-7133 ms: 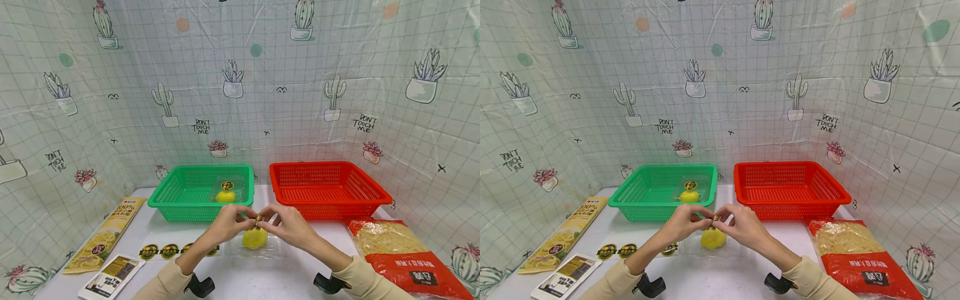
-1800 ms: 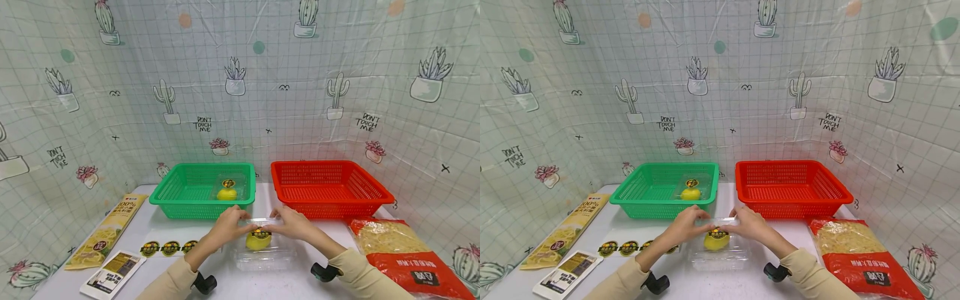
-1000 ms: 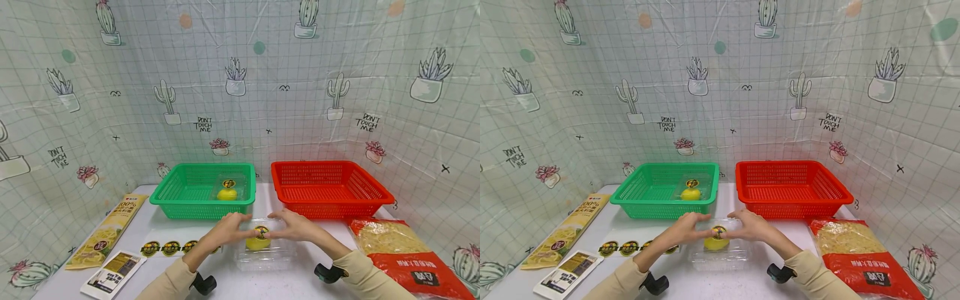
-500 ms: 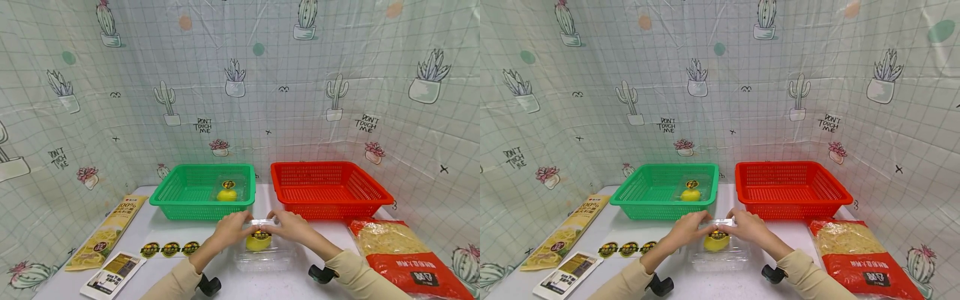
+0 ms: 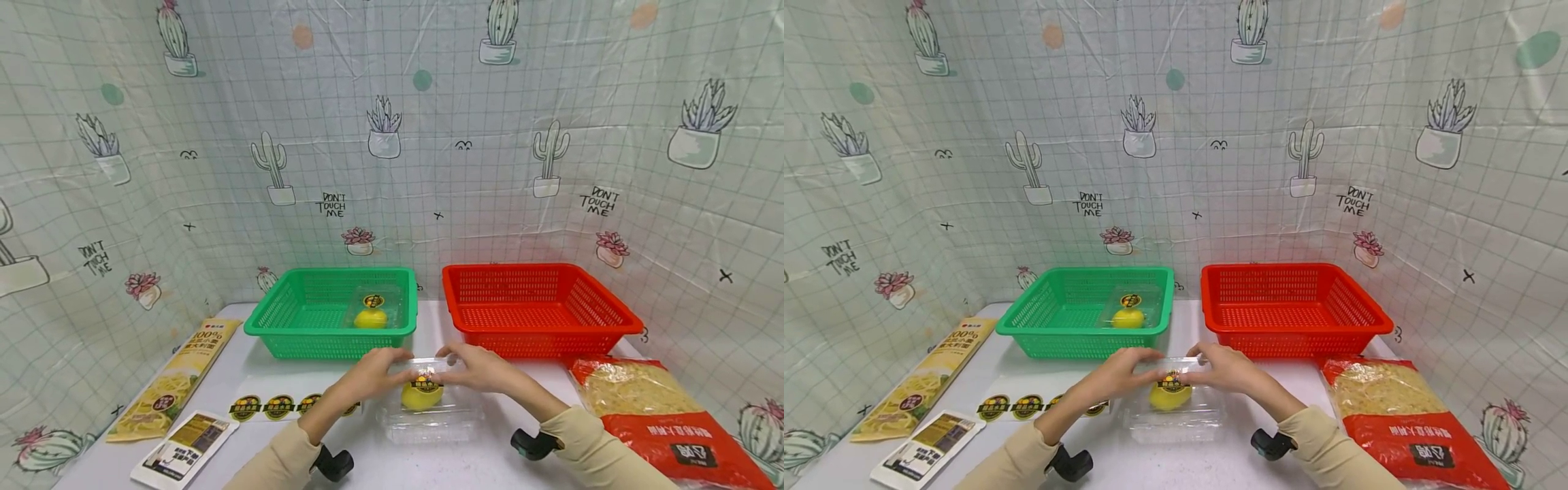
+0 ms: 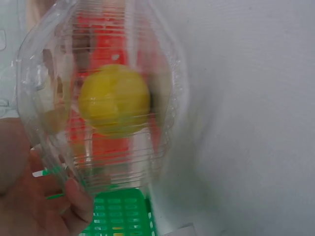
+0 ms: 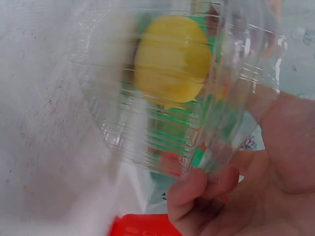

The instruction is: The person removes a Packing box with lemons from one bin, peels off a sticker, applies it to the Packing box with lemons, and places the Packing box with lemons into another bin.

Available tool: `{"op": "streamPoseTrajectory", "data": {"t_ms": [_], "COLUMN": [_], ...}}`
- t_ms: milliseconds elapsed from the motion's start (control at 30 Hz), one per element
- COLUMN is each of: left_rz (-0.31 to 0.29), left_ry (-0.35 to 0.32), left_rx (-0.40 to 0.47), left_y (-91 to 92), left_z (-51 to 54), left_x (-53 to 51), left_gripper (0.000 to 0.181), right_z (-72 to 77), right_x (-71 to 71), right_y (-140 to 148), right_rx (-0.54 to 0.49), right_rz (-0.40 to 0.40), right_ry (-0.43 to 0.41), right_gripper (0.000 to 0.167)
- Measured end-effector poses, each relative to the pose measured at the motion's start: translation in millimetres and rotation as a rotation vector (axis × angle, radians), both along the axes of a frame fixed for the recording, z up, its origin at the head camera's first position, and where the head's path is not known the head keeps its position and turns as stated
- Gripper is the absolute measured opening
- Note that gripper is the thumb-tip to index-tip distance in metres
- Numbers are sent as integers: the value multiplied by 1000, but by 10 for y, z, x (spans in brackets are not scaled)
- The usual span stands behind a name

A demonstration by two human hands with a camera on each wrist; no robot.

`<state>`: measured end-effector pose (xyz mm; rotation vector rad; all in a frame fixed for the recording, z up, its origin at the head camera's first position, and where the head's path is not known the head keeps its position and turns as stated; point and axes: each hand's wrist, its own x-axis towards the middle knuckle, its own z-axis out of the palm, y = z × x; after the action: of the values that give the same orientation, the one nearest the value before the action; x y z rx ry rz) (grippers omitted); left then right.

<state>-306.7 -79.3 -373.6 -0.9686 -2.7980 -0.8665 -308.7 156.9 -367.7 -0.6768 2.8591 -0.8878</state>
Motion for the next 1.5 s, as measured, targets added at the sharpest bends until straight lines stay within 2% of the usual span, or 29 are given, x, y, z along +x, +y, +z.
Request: {"op": "streamPoseTrajectory", "data": {"t_ms": [100,233,333,467,667,767,933,1100,1367,1500], "left_rz": [-28,0,27,21,-26,-47,-84,-90,-64,-47], "left_ry": [-44,-118,-142,-134,-94,-74,-67,-44,-27,-39], "left_rx": [-2,-49,-89,-90,-38,-22,0,44,92,95], "left_y": [-25,-11,10,11,-25,-46,-87,-143,-292,-365], "left_z": [28,73,85,77,48,40,36,30,52,55], "left_x": [4,44,68,68,31,13,22,66,115,123], "left_gripper": [50,66,75,75,58,52,46,39,37,38], "right_z": [5,4,-13,-28,-37,-45,-70,-31,148,214], "right_x": [12,38,43,31,7,9,29,86,344,457], "right_y": [17,-6,-28,-18,47,73,120,167,220,263], "right_rx": [2,28,48,49,0,-12,-28,-47,30,64], "right_rz": [10,-11,-29,-3,112,133,94,31,-30,-35], "right_ry": [-19,5,33,53,81,103,92,78,112,76], "right_gripper": [55,64,68,66,54,49,44,49,62,73]}}
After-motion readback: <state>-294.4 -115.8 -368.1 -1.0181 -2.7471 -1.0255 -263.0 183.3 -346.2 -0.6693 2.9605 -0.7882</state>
